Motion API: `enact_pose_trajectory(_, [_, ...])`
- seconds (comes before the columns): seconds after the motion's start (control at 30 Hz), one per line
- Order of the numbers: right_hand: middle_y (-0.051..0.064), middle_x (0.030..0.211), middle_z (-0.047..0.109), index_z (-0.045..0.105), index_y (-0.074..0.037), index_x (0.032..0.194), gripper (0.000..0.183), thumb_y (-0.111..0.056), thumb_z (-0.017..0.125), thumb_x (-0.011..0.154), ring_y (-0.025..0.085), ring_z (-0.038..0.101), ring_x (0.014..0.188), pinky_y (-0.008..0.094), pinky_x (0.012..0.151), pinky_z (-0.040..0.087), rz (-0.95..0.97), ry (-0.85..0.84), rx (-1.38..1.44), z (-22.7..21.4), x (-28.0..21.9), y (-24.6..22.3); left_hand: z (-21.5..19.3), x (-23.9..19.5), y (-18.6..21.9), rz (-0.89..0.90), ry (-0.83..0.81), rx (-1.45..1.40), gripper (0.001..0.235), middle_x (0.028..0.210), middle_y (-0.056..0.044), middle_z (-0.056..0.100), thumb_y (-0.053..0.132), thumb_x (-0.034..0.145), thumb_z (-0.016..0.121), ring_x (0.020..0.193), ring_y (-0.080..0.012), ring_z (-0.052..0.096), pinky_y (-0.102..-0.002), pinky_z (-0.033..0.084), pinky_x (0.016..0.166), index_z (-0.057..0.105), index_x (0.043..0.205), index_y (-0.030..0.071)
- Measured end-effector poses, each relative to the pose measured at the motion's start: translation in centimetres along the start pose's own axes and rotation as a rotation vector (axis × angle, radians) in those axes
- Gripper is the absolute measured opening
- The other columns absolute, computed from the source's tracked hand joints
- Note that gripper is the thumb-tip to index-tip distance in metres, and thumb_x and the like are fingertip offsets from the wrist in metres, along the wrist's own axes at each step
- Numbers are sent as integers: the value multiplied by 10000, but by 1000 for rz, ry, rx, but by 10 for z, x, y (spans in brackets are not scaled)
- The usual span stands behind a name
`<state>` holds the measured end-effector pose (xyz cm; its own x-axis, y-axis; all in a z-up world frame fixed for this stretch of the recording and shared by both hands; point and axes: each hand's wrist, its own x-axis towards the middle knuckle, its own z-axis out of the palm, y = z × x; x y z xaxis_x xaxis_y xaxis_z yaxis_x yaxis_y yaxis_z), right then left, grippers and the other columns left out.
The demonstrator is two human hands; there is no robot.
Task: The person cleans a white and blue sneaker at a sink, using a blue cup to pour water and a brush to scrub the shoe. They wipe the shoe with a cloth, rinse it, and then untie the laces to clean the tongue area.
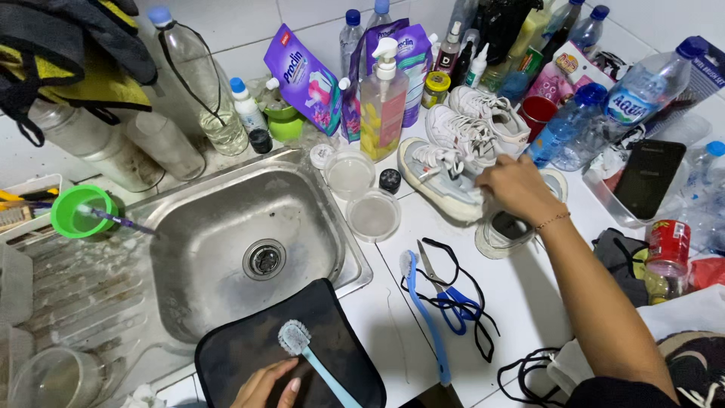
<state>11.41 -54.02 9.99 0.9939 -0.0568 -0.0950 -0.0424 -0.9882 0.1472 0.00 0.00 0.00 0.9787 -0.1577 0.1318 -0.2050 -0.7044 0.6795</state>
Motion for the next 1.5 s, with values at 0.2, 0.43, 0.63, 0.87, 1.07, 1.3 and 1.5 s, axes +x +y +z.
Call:
enact_pose_trajectory(0.2, [-71, 902, 748, 743, -324, 922, 189, -217, 599, 864, 199, 534, 987, 443, 778, 365, -58, 37, -98, 18, 26, 25, 3, 6, -7, 157, 69, -53, 247, 988, 112, 808, 343, 805, 697, 947, -67, 753, -238, 516, 872, 809, 1015, 277])
enact_pose_trajectory(0.43, [-102, 744, 687, 776, -284, 891, 192, -166, 626, 906, 161, 472, 890, 349, 803, 352, -11, -149, 53, -6, 7, -9, 4, 2, -5, -123, -104, 67, 314, 1026, 133, 817, 458, 818, 663, 1039, -63, 739, -287, 527, 907, 830, 1047, 324])
enact_pose_trajectory(0.63, [-81, 734, 722, 760, -255, 958, 321, -10, 602, 824, 172, 539, 793, 373, 744, 442, -104, 165, 175, 1, 14, 12, 5, 6, -13, 33, -35, 18, 294, 1010, 112, 822, 395, 793, 713, 979, -77, 760, -264, 539, 895, 820, 1046, 290])
enact_pose_trajectory(0.87, [100, 996, 752, 774, -157, 1095, 301, -1, 658, 866, 244, 633, 904, 359, 760, 524, 67, 194, 400, -109, 29, 4, -32, 21, 0, 36, -69, 35, 270, 1077, 155, 795, 424, 840, 665, 1033, -58, 732, -254, 506, 888, 795, 1059, 336])
enact_pose_trajectory(1.07, [-46, 917, 807, 823, -190, 1017, 200, -250, 799, 828, 83, 702, 855, 287, 772, 464, -90, 74, 260, -189, 37, 4, -119, 81, 67, 299, -121, -123, 288, 1162, -4, 766, 285, 903, 633, 1103, -146, 704, -290, 476, 1009, 737, 1144, 167])
enact_pose_trajectory(1.3, [-57, 1000, 820, 820, -193, 989, 220, -332, 744, 836, 150, 743, 897, 341, 767, 497, -317, -38, 170, -295, -5, -129, -192, 188, 213, 727, -269, -290, 389, 1265, -119, 687, 315, 1023, 458, 1121, -205, 682, -331, 575, 943, 621, 1255, 49])
enact_pose_trajectory(1.5, [-17, 796, 804, 816, -147, 895, 115, -135, 794, 783, 80, 690, 661, 282, 616, 458, -835, 37, 348, -292, 34, -211, -184, 265, 209, 700, -612, -184, 402, 999, 25, 727, 361, 1043, 407, 954, -86, 619, -257, 457, 889, 703, 1047, 91])
